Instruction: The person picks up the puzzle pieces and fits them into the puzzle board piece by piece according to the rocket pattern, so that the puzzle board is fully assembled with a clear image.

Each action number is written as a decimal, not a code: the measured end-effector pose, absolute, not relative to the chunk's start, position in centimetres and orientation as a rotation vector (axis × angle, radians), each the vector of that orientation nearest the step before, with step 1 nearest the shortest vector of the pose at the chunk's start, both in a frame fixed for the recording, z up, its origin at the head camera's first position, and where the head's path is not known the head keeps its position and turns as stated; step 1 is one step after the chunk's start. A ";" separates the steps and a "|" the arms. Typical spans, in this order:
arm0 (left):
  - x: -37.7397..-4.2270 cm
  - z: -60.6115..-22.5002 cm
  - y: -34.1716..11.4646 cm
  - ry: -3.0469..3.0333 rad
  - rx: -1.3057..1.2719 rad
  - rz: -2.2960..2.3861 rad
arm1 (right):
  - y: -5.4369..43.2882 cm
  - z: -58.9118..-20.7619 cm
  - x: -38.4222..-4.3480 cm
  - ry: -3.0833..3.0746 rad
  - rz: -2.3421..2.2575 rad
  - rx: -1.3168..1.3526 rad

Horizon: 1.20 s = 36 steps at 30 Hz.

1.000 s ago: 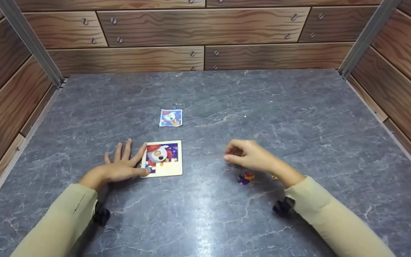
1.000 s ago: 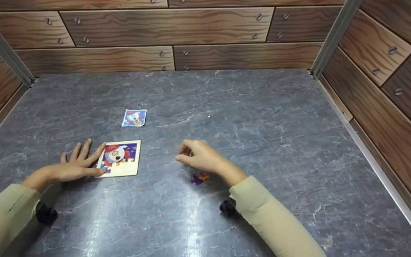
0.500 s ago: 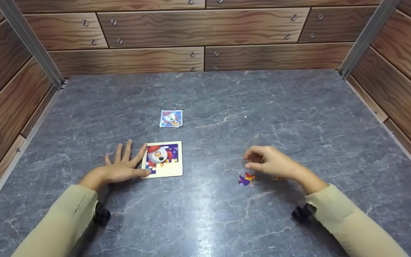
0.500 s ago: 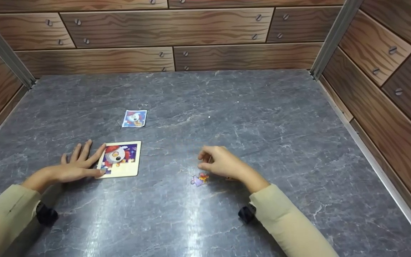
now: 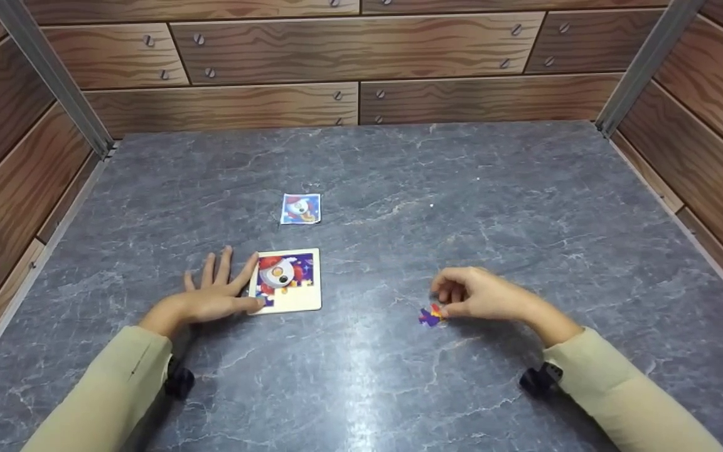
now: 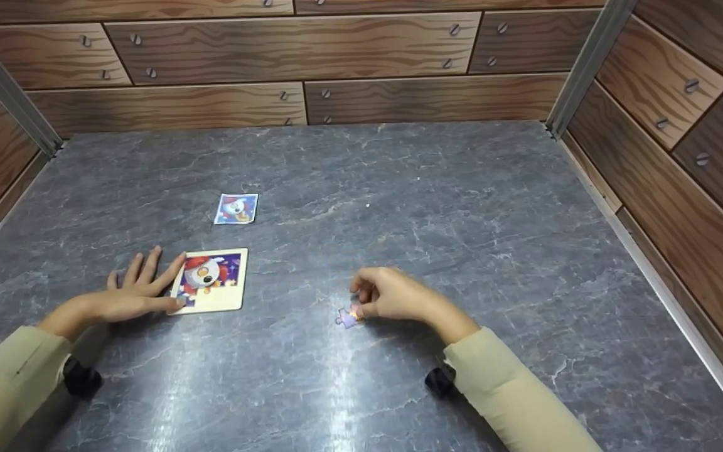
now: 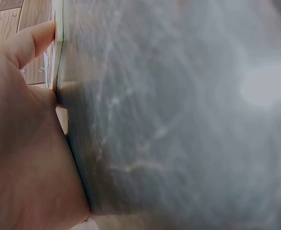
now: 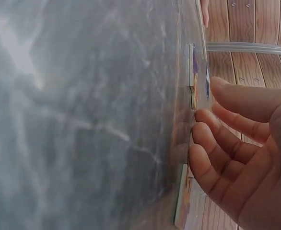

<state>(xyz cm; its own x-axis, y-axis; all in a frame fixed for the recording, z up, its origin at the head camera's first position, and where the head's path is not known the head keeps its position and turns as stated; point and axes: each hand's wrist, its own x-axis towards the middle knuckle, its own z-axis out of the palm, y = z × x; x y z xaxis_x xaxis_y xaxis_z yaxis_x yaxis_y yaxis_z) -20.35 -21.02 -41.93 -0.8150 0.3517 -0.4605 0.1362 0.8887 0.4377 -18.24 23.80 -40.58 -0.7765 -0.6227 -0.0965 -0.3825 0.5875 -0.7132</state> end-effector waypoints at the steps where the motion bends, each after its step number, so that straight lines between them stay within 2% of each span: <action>1: -20.4 -42.0 -21.0 2.507 0.353 0.526 | 23.8 -40.6 -18.2 2.476 -0.992 -0.821; 36: -20.4 -42.0 -21.1 2.518 0.367 0.512 | 23.4 -41.2 -18.9 2.468 -0.837 -0.951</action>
<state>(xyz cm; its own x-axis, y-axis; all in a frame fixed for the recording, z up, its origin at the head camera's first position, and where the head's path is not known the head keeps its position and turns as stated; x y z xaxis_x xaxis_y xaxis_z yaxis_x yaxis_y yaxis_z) -20.36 -21.06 -42.04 -0.8175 0.3568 -0.4520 0.1520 0.8908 0.4283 -18.92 23.36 -41.17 -0.7060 -0.6980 -0.1199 -0.4809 0.5968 -0.6424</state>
